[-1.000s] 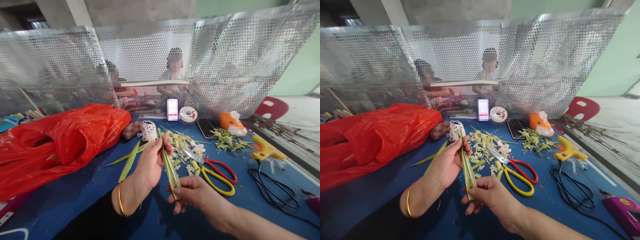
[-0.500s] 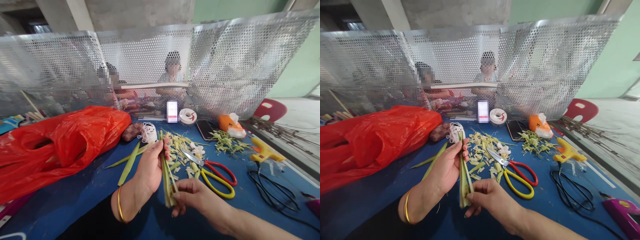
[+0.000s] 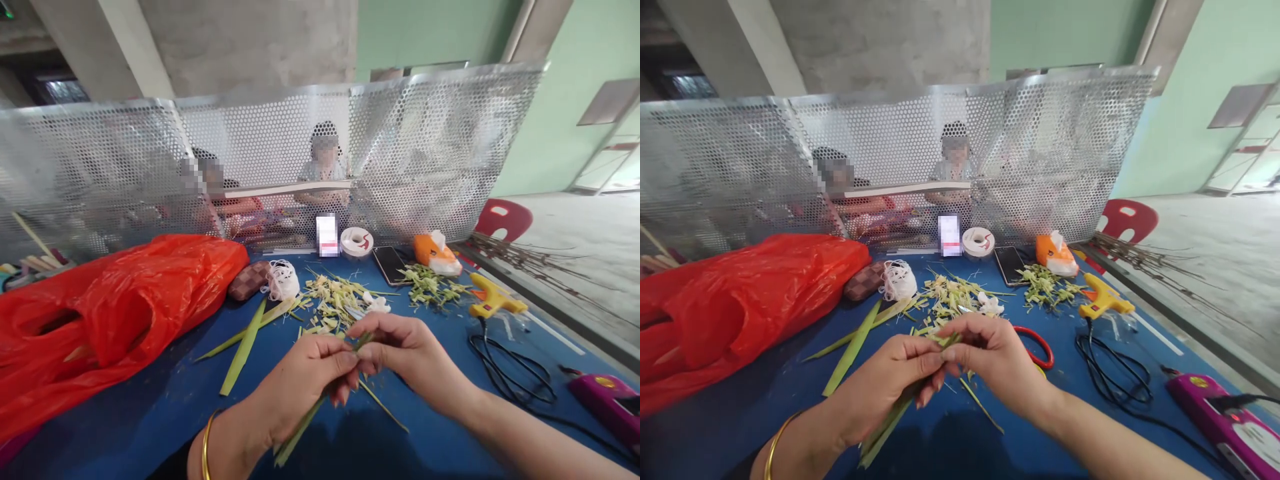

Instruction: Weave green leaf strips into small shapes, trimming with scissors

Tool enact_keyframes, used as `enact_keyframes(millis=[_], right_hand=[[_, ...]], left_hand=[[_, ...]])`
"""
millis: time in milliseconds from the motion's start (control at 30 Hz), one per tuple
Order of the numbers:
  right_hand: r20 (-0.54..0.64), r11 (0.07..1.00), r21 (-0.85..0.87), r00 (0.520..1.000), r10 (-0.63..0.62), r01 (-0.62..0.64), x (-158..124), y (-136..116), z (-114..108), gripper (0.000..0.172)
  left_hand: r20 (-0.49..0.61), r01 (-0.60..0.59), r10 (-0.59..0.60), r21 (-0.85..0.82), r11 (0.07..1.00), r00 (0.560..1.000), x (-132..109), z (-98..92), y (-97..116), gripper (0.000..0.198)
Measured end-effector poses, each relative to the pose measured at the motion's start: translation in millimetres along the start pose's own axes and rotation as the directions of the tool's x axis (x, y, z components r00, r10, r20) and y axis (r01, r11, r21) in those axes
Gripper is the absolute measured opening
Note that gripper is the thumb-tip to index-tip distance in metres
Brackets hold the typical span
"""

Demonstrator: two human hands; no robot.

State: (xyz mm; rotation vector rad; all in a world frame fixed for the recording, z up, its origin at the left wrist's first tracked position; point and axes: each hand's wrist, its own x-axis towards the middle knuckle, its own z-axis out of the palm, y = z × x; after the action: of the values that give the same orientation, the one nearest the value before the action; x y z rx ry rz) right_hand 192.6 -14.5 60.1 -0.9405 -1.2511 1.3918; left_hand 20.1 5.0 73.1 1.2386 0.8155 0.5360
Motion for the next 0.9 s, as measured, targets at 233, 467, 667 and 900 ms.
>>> enact_keyframes(millis=[233, 467, 667, 900], right_hand=[[0.010, 0.999, 0.005, 0.999, -0.052, 0.052, -3.9, 1.0, 4.2, 0.019], [0.081, 0.952, -0.119, 0.958, -0.275, 0.283, -6.6, 23.7, 10.8, 0.010], [0.152, 0.875, -0.290, 0.922, -0.356, 0.386, -12.4, 31.7, 17.6, 0.009], [0.027, 0.989, -0.148, 0.999, 0.021, -0.017, -8.4, 38.9, 17.9, 0.032]], left_hand=[[0.057, 0.052, -0.046, -0.120, 0.991, 0.997, -4.0, -4.1, -6.8, 0.027], [0.027, 0.137, -0.135, -0.131, 0.982, 0.991, -12.4, -10.6, -16.7, 0.032], [-0.009, 0.155, -0.155, -0.017, 0.988, 0.988, -21.5, -16.8, -20.3, 0.030], [-0.190, 0.007, 0.083, 0.430, 0.903, 0.978, -27.6, -14.2, -16.2, 0.021]])
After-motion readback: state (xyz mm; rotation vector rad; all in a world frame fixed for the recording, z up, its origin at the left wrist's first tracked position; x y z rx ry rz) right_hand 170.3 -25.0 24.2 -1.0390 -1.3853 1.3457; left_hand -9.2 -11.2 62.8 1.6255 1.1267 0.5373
